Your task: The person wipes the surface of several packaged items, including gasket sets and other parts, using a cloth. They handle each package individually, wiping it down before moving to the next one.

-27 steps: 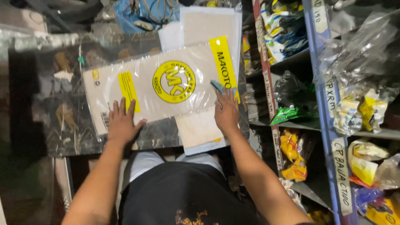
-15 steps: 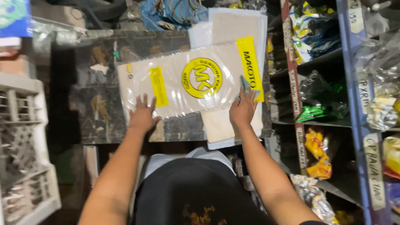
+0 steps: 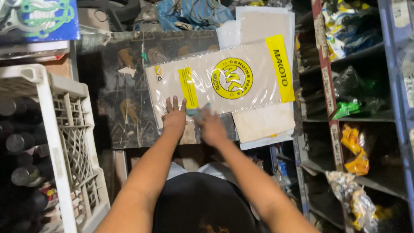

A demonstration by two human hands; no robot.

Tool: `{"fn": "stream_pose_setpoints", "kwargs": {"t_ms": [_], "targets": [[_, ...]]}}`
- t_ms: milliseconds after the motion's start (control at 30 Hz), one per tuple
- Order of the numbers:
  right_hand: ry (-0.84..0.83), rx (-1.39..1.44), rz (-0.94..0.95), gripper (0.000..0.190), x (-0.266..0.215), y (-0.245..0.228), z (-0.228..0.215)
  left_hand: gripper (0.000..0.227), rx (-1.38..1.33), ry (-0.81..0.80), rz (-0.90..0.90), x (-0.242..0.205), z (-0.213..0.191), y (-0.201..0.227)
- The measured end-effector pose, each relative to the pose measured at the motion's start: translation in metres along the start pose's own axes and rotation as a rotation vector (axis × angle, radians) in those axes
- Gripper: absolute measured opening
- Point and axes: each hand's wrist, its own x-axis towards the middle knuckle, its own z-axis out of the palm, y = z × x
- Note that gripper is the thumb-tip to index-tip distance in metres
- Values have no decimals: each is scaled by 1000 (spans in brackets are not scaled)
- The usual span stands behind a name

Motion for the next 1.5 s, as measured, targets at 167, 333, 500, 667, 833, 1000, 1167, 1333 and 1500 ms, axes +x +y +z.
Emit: {"fn": "stream_pose_setpoints", "kwargs": {"t_ms": [167,333,500,667,833,1000,1167,1333,1500], "targets": [[296,33,368,36,-31,93,-35,97,8,-8,14,28,12,4],[317,173,668,56,-51,154,-33,84,-45,5,13,6,1,7],[308,-108,378,34,-26,48,-12,78,-33,-5,19,1,-2,9],[184,-65,101,45,-22,-1,10,84,-5,0,9,-8,-10,9],[175,-69,277,32,-43,126,-8,90,-8,24,-20,-24,-17,22],[473,138,611,45,-59,279,-34,92,44,-14,-143,-9,-16,42],[617,660,672,46,-68,282,-54,98,21,183,-116,4,26,69],[826,584,540,46,-62,289,-18,95,99,358,249,-33,-10,140],[947,477,484,50,-60,282,-25,89,206,524,338,10,23,156]]}}
